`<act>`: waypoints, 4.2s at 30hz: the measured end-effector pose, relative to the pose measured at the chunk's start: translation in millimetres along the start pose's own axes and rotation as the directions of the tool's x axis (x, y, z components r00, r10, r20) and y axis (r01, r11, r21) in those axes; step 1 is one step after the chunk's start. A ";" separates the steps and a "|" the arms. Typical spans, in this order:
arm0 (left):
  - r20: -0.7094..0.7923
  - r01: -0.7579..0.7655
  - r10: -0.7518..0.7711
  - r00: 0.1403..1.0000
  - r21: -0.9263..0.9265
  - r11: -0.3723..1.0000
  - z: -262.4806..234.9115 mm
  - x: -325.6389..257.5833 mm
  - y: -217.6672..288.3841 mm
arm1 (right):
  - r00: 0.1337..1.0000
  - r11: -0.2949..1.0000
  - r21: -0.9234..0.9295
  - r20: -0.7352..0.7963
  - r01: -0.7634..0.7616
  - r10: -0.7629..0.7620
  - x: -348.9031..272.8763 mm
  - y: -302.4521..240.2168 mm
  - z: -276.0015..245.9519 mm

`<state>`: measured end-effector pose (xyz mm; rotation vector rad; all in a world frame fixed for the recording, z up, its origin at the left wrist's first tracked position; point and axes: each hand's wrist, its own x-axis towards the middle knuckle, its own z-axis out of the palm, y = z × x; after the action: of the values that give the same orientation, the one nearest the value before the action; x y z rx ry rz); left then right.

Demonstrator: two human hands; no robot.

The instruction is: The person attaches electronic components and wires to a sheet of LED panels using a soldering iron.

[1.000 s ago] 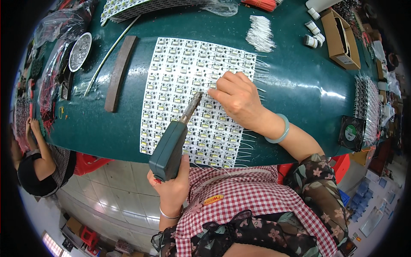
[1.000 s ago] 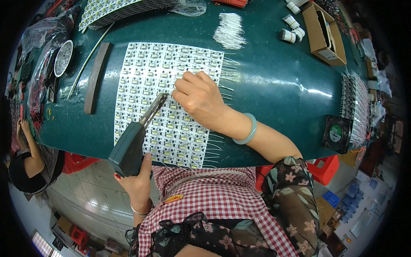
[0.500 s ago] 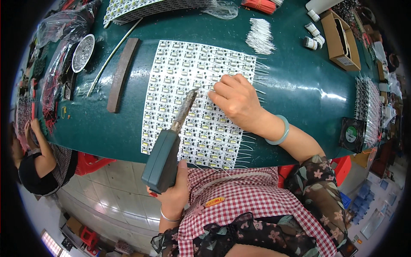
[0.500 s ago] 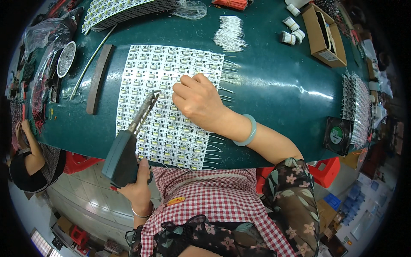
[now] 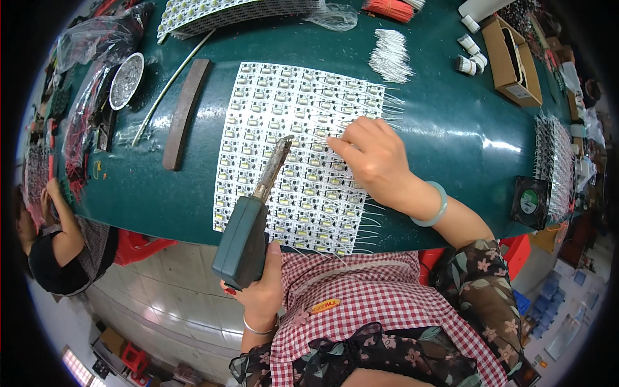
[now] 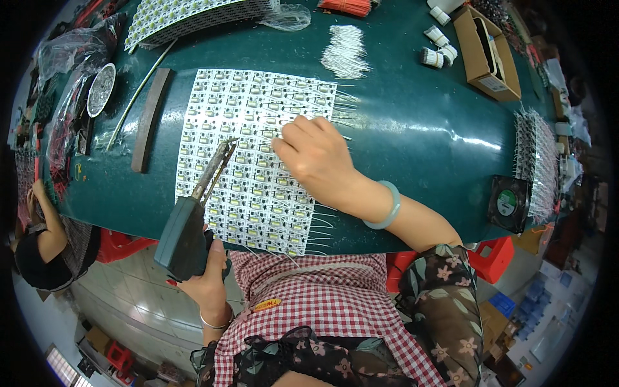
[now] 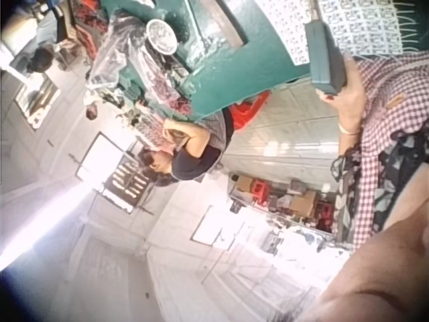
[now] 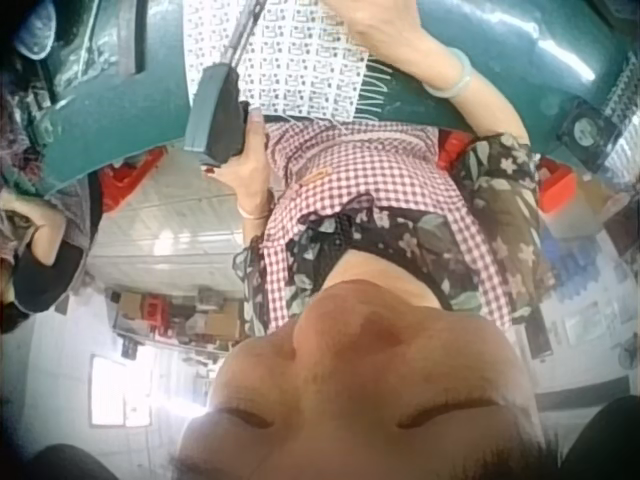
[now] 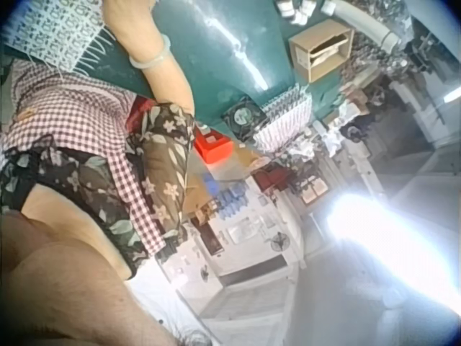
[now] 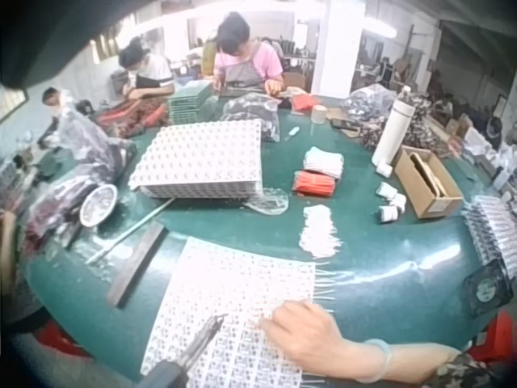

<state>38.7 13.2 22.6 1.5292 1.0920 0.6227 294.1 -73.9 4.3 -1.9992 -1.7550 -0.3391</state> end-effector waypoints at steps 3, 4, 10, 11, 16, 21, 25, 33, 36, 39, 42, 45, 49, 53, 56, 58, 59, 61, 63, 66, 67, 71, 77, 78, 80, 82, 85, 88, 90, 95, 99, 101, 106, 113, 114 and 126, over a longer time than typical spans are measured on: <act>0.003 0.020 -0.020 1.000 -0.036 0.999 -2.5 2.9 -1.4 | 0.998 0.998 0.027 -0.022 -0.051 0.051 -3.6 -8.0 -11.6; 0.003 0.023 -0.023 1.000 -0.040 0.999 -1.6 4.1 -1.0 | 0.997 0.996 0.056 -0.045 -0.067 0.070 -4.1 -10.6 -13.7; -0.018 -0.103 0.102 0.995 -0.053 0.993 -1.0 9.1 0.4 | 0.997 0.997 0.070 -0.071 -0.035 0.040 -3.6 -20.6 16.6; -0.006 -0.103 0.103 0.995 -0.052 0.993 -1.7 9.3 -0.7 | 0.997 0.997 0.069 -0.069 -0.035 0.040 -4.0 -20.2 19.6; 0.036 -0.124 0.124 0.992 -0.008 0.992 -4.2 10.6 -3.8 | 0.997 0.997 0.059 -0.063 -0.043 0.046 -8.0 -18.7 29.2; 0.061 -0.163 0.160 0.985 0.051 0.985 -3.0 13.4 -6.4 | 0.997 0.997 0.060 -0.066 -0.047 0.051 -5.7 -20.4 29.5; 0.055 -0.175 0.172 0.984 0.050 0.983 -0.2 14.4 -4.4 | 0.997 0.997 0.060 -0.065 -0.047 0.051 -5.6 -20.5 28.0; 0.046 -0.159 0.158 0.986 0.021 0.987 2.5 12.5 -11.1 | 0.997 0.997 0.069 -0.058 -0.042 0.046 -6.4 -20.5 28.5; 0.105 -0.162 0.161 0.981 0.000 0.987 2.1 16.0 -6.1 | 0.998 0.997 0.062 -0.052 -0.040 0.044 -6.9 -19.5 28.7; 0.111 -0.186 0.181 0.977 0.039 0.982 2.8 17.4 -4.7 | 0.998 0.998 0.056 -0.047 -0.037 0.039 -7.0 -18.9 29.3; 0.103 -0.185 0.181 0.978 0.028 0.982 4.1 16.8 -3.5 | 0.998 0.998 0.058 -0.051 -0.032 0.035 -6.9 -18.2 30.1; 0.107 -0.204 0.195 0.975 0.078 0.976 2.1 14.7 -4.4 | 0.998 0.998 0.058 -0.057 -0.029 0.033 -7.1 -17.9 29.2; 0.038 -0.102 0.099 0.994 0.062 0.993 -1.9 6.6 -14.6 | 0.998 0.998 0.052 -0.063 -0.027 0.030 -5.9 -18.8 30.0; -0.032 -0.127 0.129 0.991 0.046 0.991 -1.8 5.1 -16.8 | 0.998 0.998 0.052 -0.058 -0.024 0.027 -6.1 -19.1 29.7; -0.033 -0.143 0.145 0.989 0.054 0.988 -2.3 2.1 -15.4 | 0.998 0.998 0.056 -0.046 -0.030 0.033 -6.8 -18.8 29.3; -0.026 -0.158 0.160 0.987 0.067 0.985 -2.4 0.3 -14.8 | 0.998 0.998 0.053 -0.058 -0.037 0.040 -7.0 -20.0 29.1; -0.038 -0.137 0.139 0.990 0.034 0.990 -1.3 -1.1 -14.8 | 0.998 0.998 0.054 -0.058 -0.034 0.038 -6.9 -19.6 29.0; -0.049 -0.119 0.119 0.992 -0.001 0.993 -0.4 -2.7 -15.7 | 0.997 0.996 0.076 -0.059 -0.046 0.050 -7.1 -18.1 27.8; -0.054 -0.150 0.151 0.987 0.006 0.989 -0.9 -3.0 -17.3 | 0.997 0.995 0.080 -0.059 -0.053 0.058 -8.7 -18.2 22.6; -0.084 -0.163 0.161 0.983 -0.011 0.987 -1.5 -2.1 -14.7 | 0.995 0.993 0.092 -0.068 -0.072 0.078 -13.3 -18.1 7.5; -0.087 -0.161 0.160 0.983 -0.012 0.987 -2.9 -3.3 -16.7 | 0.993 0.992 0.095 -0.077 -0.085 0.092 -13.6 -17.9 3.1; -0.040 -0.037 0.037 0.999 -0.012 0.999 -9.1 -6.5 -23.0 | 0.992 0.988 0.138 -0.097 -0.068 0.082 -7.7 -18.7 -1.0; -0.031 -0.072 0.073 0.997 0.003 0.997 -4.4 -7.8 -16.0 | 0.994 0.972 0.230 -0.090 -0.037 0.060 -4.8 -13.5 25.2; -0.039 -0.076 0.076 0.996 -0.009 0.997 -3.6 -7.5 -15.6 | 0.995 0.972 0.230 -0.081 -0.043 0.063 -5.6 -13.0 27.8; -0.045 -0.103 0.103 0.994 0.002 0.995 -3.2 -7.3 -17.3 | 0.995 0.972 0.230 -0.070 -0.049 0.067 -6.0 -13.0 29.4; -0.045 -0.129 0.130 0.991 0.012 0.992 -2.9 -5.8 -18.5 | 0.995 0.972 0.228 -0.062 -0.057 0.073 -7.0 -12.9 29.8; -0.003 -0.190 0.190 0.982 0.088 0.978 -3.6 -3.9 -16.9 | 0.996 0.974 0.219 -0.051 -0.061 0.074 -7.2 -11.9 29.2; 0.021 -0.188 0.187 0.982 0.086 0.978 -1.9 -2.9 -16.1 | 0.996 0.973 0.222 -0.044 -0.061 0.072 -6.1 -11.7 29.8; 0.029 -0.222 0.221 0.975 0.044 0.974 0.4 -1.2 -15.3 | 0.997 0.974 0.218 -0.037 -0.062 0.072 -6.1 -11.3 29.7; 0.100 -0.308 0.296 0.950 0.141 0.941 -0.5 0.9 -11.2 | 0.997 0.977 0.204 -0.020 -0.063 0.069 -6.0 -11.3 29.0; 0.117 -0.425 0.409 0.905 0.203 0.882 1.9 1.9 -15.5 | 0.999 0.985 0.170 -0.025 -0.039 0.044 -6.9 -9.8 32.3; 0.134 -0.418 0.397 0.908 0.219 0.882 1.1 2.0 -15.7 | 0.999 0.987 0.156 -0.031 -0.030 0.036 -6.8 -8.9 32.5; 0.109 -0.390 0.374 0.921 0.218 0.895 1.8 -0.5 -9.0 | 0.999 0.988 0.155 -0.034 -0.027 0.032 -6.2 -10.0 32.0; 0.082 -0.286 0.275 0.958 0.176 0.942 -3.2 -5.9 -17.2 | 0.999 0.990 0.141 -0.015 -0.026 0.028 -6.6 -11.8 30.8; 0.071 -0.284 0.276 0.959 0.176 0.942 -3.3 -6.3 -18.1 | 1.000 0.990 0.136 -0.015 -0.023 0.025 -7.1 -11.6 30.8; 0.067 -0.372 0.366 0.928 0.129 0.919 2.7 -0.7 -18.5 | 1.000 0.994 0.109 -0.011 -0.012 0.013 -6.7 -12.2 29.3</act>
<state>35.0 10.8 4.5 1.8846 0.8320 0.7785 277.8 -64.4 -22.1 -1.9272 -1.7156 -0.2451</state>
